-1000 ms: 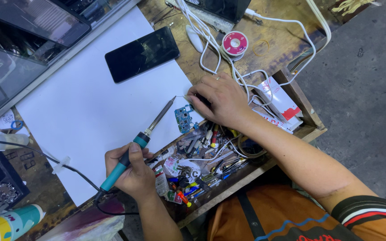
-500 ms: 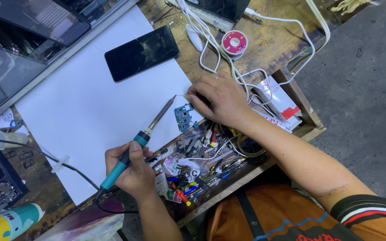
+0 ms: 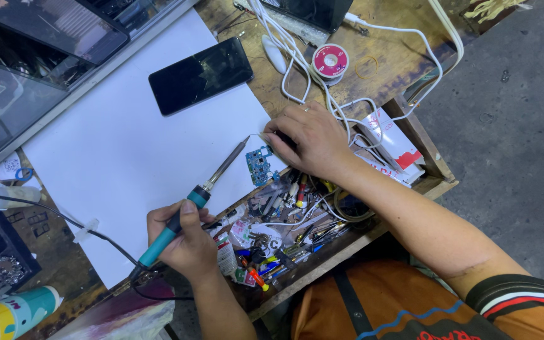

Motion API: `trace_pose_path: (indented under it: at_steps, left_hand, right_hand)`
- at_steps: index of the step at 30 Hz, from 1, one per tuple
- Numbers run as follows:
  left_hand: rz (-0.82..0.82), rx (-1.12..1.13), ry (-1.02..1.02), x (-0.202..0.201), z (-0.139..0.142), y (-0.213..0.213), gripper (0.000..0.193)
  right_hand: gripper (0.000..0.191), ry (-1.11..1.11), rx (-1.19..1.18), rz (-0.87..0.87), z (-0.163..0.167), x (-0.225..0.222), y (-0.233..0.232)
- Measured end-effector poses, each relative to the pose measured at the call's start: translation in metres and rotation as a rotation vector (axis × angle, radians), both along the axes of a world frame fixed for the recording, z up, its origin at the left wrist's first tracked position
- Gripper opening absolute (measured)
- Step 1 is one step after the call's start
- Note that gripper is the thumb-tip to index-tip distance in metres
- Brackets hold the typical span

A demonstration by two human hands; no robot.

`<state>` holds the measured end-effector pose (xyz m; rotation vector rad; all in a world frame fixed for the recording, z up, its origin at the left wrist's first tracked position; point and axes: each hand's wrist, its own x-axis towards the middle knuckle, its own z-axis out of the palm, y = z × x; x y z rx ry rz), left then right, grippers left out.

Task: The person uses a soldering iron and solder wire to reflow or attach components on a small blue circuit board. They repeatedly heat specific points on the board while feeding solder, then inspect the joints. The board is handled and repositioned several times during the process.

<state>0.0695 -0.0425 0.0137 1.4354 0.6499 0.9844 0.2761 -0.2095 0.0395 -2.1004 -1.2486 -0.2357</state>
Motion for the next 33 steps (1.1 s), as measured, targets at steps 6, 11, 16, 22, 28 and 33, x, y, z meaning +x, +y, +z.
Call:
trace_pose_path:
  at_steps: [6,11,16,22,28,33]
  left_hand:
    - [-0.064,-0.087,-0.168,-0.015,-0.007,0.015,0.014]
    - [-0.156,-0.11,-0.157,-0.045,-0.009,0.04,0.02]
    - [-0.302,-0.144,-0.136,-0.056,-0.007,0.059,0.016]
    - [-0.371,-0.13,-0.071,-0.05,-0.002,0.068,0.016]
    - [-0.426,-0.126,0.015,-0.056,-0.01,0.079,0.018]
    - [-0.518,-0.155,0.141,-0.069,-0.012,0.091,0.024]
  right_hand:
    - [0.013,0.076,0.043,-0.038,-0.001,-0.002,0.001]
    - [0.024,0.062,-0.008,0.074,0.005,0.002,-0.005]
    - [0.051,0.058,-0.082,0.204,0.013,0.007,-0.003]
    - [0.07,0.053,-0.211,0.215,0.011,0.013,0.011]
    - [0.058,0.052,-0.203,0.246,0.002,0.021,0.017]
    - [0.056,0.086,-0.208,0.259,-0.001,0.025,0.019]
